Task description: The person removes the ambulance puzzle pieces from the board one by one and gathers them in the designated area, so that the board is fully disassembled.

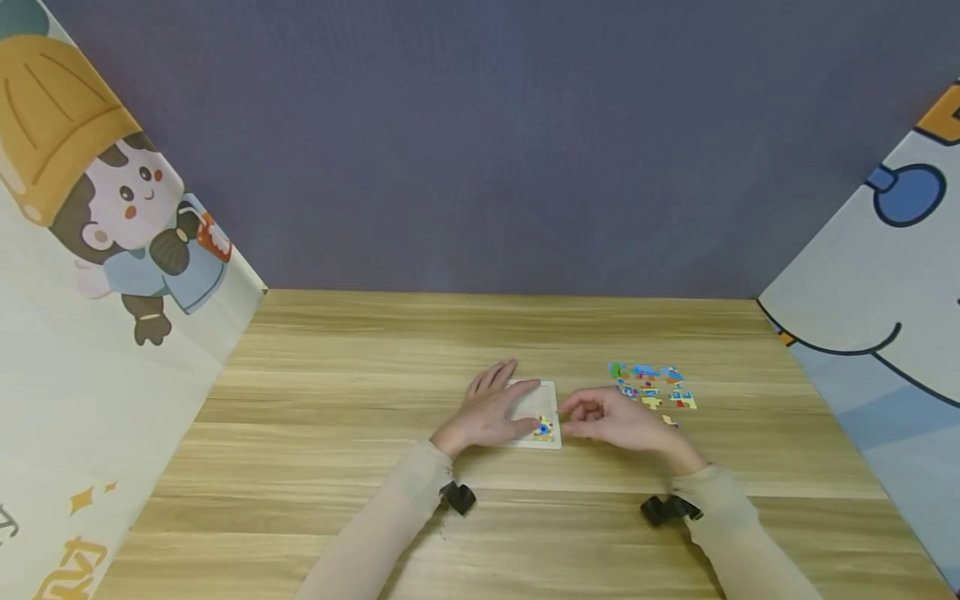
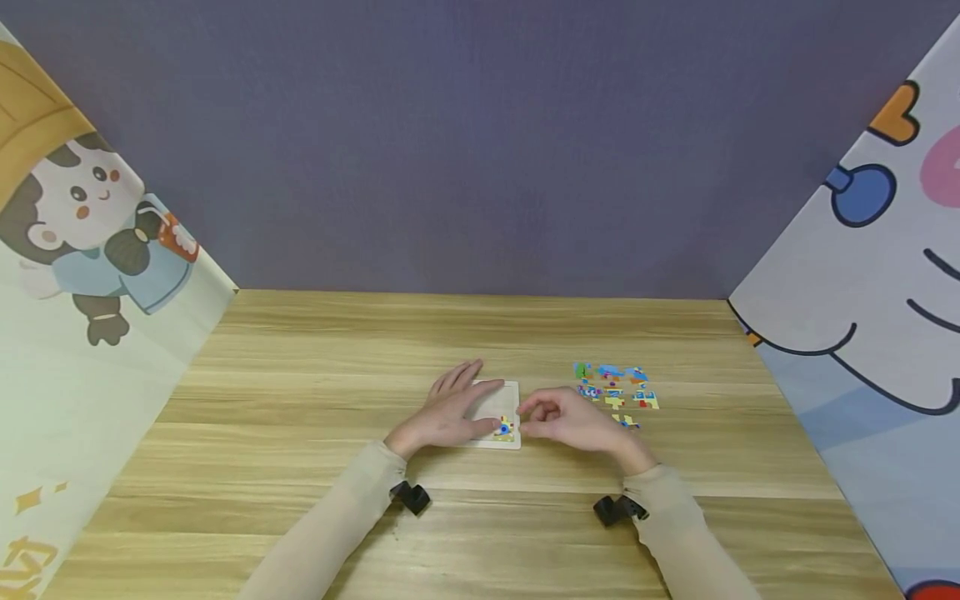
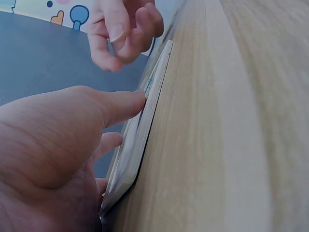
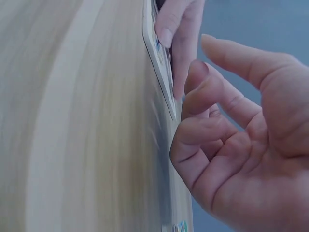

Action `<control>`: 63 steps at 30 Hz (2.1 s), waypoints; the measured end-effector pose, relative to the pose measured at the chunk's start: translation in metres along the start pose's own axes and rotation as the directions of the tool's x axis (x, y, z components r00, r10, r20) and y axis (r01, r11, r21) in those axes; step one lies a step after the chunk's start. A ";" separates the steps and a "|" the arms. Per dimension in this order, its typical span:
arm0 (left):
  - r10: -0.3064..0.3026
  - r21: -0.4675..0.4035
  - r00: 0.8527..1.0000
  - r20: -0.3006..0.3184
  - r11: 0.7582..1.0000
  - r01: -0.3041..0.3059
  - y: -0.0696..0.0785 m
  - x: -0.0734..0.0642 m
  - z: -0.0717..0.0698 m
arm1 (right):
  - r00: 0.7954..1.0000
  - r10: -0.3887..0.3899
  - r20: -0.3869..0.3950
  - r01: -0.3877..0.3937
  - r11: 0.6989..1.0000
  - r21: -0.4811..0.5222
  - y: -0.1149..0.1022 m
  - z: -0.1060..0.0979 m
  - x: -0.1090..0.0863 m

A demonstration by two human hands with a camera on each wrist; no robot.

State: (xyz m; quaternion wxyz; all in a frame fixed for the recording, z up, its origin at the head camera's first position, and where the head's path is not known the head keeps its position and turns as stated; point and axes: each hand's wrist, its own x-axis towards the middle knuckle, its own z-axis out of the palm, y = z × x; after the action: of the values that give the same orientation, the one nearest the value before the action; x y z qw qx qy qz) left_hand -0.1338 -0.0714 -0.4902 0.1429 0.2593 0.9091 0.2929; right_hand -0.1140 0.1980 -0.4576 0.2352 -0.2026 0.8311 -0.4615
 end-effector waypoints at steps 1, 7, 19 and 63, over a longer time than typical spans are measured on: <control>0.000 0.000 1.000 0.002 1.000 0.000 0.001 0.000 -0.001 | 1.000 0.000 0.007 0.000 1.000 0.007 -0.001 0.002 0.002; 0.003 -0.001 1.000 0.010 1.000 -0.003 0.004 -0.002 -0.003 | 0.999 -0.015 0.037 0.015 1.000 0.008 -0.002 0.012 0.012; 0.004 0.013 1.000 0.016 1.000 -0.004 0.009 -0.006 -0.008 | 1.000 0.007 0.025 -0.005 0.994 -0.113 -0.007 0.023 0.023; 0.000 0.017 1.000 0.011 1.000 0.000 0.008 -0.006 -0.008 | 0.999 0.030 0.025 -0.027 0.993 -0.115 -0.002 0.022 0.024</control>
State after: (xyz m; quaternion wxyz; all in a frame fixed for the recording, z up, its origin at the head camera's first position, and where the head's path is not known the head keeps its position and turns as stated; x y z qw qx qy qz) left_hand -0.1288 -0.0725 -0.4783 0.1457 0.2623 0.9108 0.2836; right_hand -0.1207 0.1691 -0.4708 0.2409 -0.2102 0.8558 -0.4068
